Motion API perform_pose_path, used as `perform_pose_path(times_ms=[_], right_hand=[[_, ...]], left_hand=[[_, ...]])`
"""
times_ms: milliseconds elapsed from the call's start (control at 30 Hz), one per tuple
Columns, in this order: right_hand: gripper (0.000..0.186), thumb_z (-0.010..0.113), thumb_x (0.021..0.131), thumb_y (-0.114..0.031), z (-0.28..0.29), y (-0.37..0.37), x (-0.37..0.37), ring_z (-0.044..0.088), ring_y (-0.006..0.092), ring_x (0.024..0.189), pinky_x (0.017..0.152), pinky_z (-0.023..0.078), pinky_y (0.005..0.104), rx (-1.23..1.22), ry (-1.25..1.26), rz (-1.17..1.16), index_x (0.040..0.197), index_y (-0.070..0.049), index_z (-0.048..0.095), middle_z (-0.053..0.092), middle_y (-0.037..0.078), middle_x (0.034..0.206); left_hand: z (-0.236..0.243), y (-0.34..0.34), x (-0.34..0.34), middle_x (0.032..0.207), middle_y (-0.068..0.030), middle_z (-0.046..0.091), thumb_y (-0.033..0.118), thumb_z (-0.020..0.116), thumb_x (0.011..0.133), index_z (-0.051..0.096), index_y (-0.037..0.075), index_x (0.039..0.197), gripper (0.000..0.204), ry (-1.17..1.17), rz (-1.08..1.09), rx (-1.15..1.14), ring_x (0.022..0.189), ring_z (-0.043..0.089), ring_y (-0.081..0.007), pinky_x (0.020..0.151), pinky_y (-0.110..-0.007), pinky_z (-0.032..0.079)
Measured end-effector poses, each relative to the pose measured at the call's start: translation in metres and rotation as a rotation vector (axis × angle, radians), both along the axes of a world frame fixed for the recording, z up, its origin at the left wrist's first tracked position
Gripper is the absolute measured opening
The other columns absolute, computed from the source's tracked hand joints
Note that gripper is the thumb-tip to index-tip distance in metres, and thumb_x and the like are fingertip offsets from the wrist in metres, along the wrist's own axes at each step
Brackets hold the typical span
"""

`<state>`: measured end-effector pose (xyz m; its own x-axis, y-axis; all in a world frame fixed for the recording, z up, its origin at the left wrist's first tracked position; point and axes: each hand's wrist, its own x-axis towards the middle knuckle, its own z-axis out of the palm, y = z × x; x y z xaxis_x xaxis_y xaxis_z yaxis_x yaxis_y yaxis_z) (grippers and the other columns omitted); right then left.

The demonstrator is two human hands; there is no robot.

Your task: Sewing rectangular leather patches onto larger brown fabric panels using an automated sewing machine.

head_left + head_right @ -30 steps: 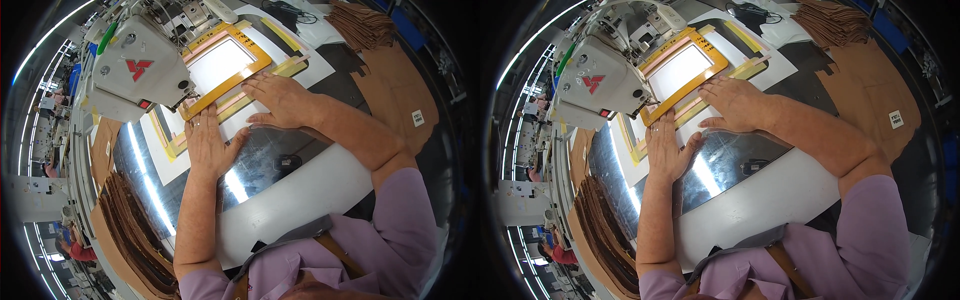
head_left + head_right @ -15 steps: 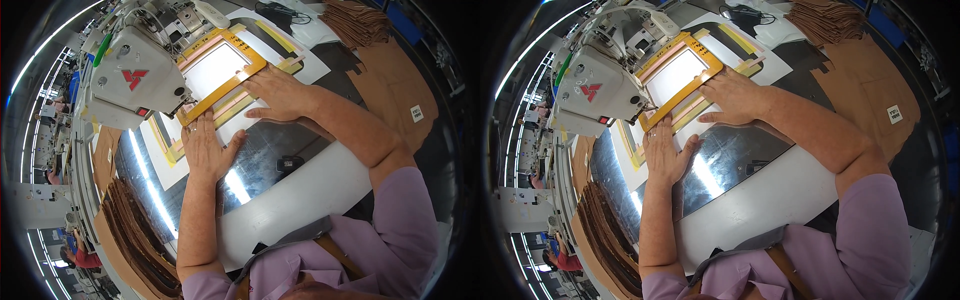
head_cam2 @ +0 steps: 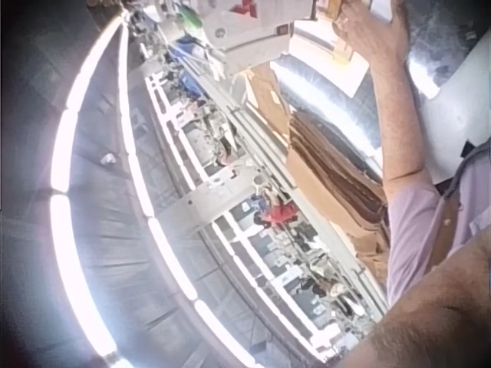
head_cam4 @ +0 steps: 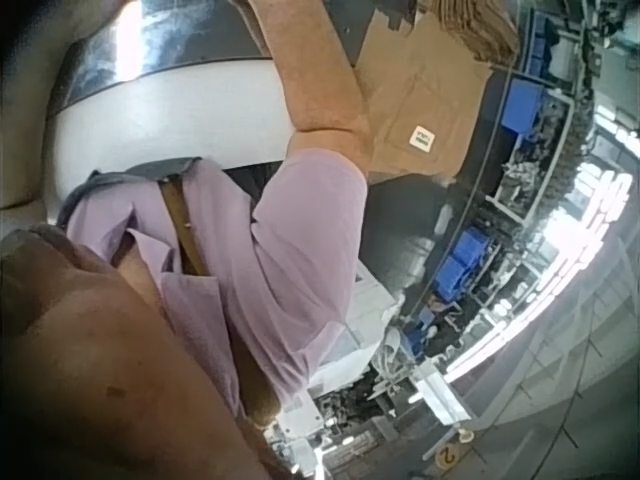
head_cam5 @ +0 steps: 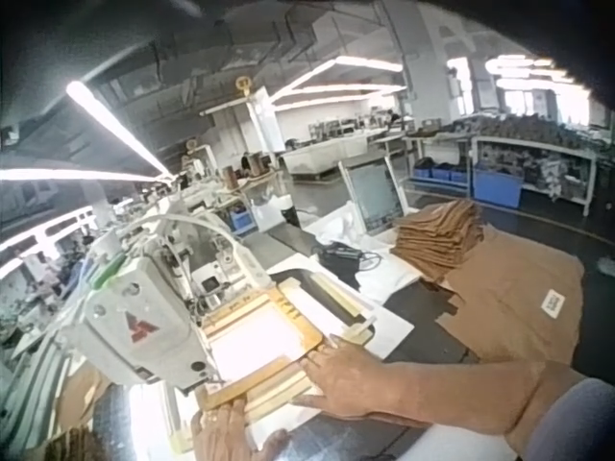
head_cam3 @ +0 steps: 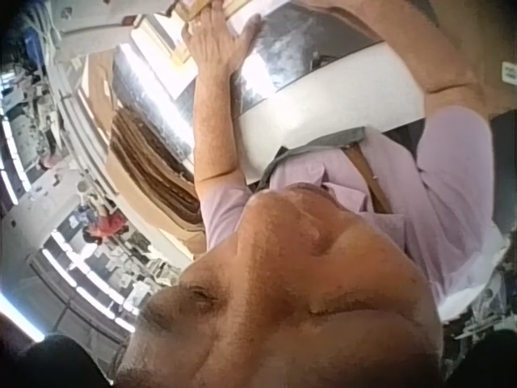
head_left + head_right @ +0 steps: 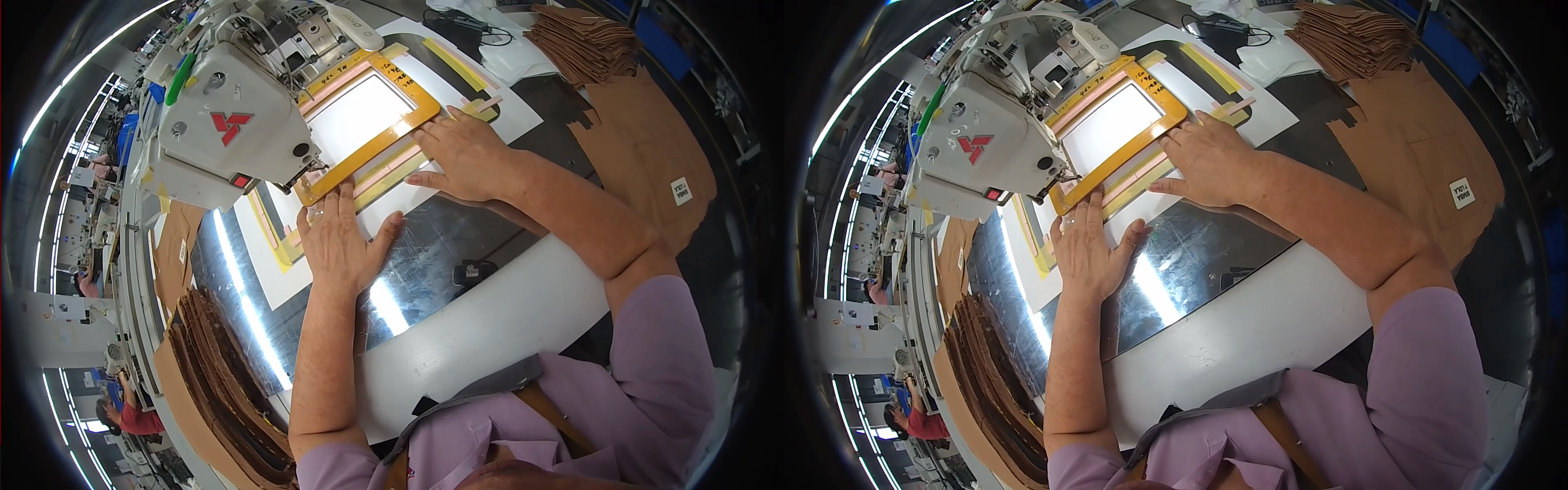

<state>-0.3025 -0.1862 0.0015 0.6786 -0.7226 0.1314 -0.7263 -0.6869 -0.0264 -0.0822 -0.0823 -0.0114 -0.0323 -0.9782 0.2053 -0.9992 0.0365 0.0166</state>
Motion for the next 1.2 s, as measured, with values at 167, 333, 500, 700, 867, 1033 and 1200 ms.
perform_pose_path(times_ms=[167, 333, 500, 700, 867, 1033, 1200], right_hand=[[0.076, 0.041, 0.102, -0.061, 0.01, 0.0, -0.002, 0.052, 0.0327, 0.133, 0.12, 0.031, 0.048, 0.065, 0.024, -0.006, 0.136, 0.006, 0.054, 0.058, 0.022, 0.134], [0.078, 0.042, 0.101, -0.063, -0.004, -0.002, 0.001, 0.05, 0.0332, 0.135, 0.12, 0.03, 0.0488, 0.017, -0.024, 0.039, 0.139, 0.004, 0.053, 0.058, 0.022, 0.133], [0.069, 0.054, 0.096, -0.059, -0.007, -0.001, -0.001, 0.057, 0.035, 0.123, 0.115, 0.032, 0.0539, -0.086, -0.13, 0.051, 0.137, -0.003, 0.058, 0.062, 0.02, 0.127], [0.067, 0.053, 0.098, -0.052, -0.006, -0.003, 0.006, 0.054, 0.0359, 0.125, 0.116, 0.028, 0.0575, -0.078, -0.042, -0.002, 0.145, -0.004, 0.051, 0.061, 0.018, 0.129], [0.07, 0.046, 0.101, -0.057, -0.015, -0.007, 0.01, 0.041, 0.0382, 0.141, 0.119, 0.022, 0.0605, -0.077, 0.013, -0.049, 0.145, -0.003, 0.05, 0.055, 0.021, 0.139], [0.075, 0.041, 0.101, -0.061, -0.012, -0.002, 0.012, 0.027, 0.0422, 0.149, 0.119, 0.019, 0.0638, -0.102, 0.016, -0.097, 0.144, -0.001, 0.05, 0.05, 0.023, 0.145], [0.093, 0.038, 0.098, -0.07, -0.017, -0.011, 0.013, 0.023, 0.0403, 0.152, 0.121, 0.017, 0.0622, -0.011, 0.083, -0.235, 0.145, 0.009, 0.044, 0.04, 0.031, 0.152]], left_hand=[[0.0, 0.001, -0.001, 0.139, -0.0245, 0.056, 0.079, 0.037, 0.091, 0.045, 0.0, 0.148, 0.097, -0.015, -0.014, -0.013, 0.133, 0.052, -0.0353, 0.116, -0.056, 0.023], [0.001, 0.004, 0.003, 0.138, -0.0243, 0.056, 0.074, 0.046, 0.09, 0.046, 0.0, 0.146, 0.093, 0.064, -0.017, -0.042, 0.132, 0.052, -0.0361, 0.115, -0.055, 0.025], [0.002, 0.002, 0.002, 0.136, -0.0208, 0.058, 0.071, 0.052, 0.088, 0.049, -0.001, 0.142, 0.09, 0.12, -0.055, -0.084, 0.13, 0.053, -0.036, 0.113, -0.056, 0.028], [-0.006, 0.004, 0.006, 0.132, -0.0191, 0.059, 0.072, 0.053, 0.086, 0.051, -0.002, 0.142, 0.092, 0.186, -0.027, -0.126, 0.128, 0.055, -0.0313, 0.115, -0.056, 0.025], [-0.015, 0.005, 0.01, 0.142, -0.0216, 0.054, 0.078, 0.045, 0.086, 0.047, -0.002, 0.146, 0.1, 0.203, 0.042, -0.131, 0.136, 0.049, -0.0351, 0.12, -0.058, 0.015], [-0.012, 0.009, 0.011, 0.148, -0.0217, 0.05, 0.076, 0.044, 0.088, 0.046, -0.003, 0.146, 0.098, 0.134, 0.186, -0.119, 0.142, 0.043, -0.0325, 0.122, -0.058, 0.014], [0.007, 0.052, 0.051, 0.153, -0.0167, 0.045, 0.07, 0.04, 0.095, 0.045, 0.0, 0.148, 0.088, -0.071, 0.335, -0.049, 0.147, 0.037, -0.0271, 0.123, -0.056, 0.013]])
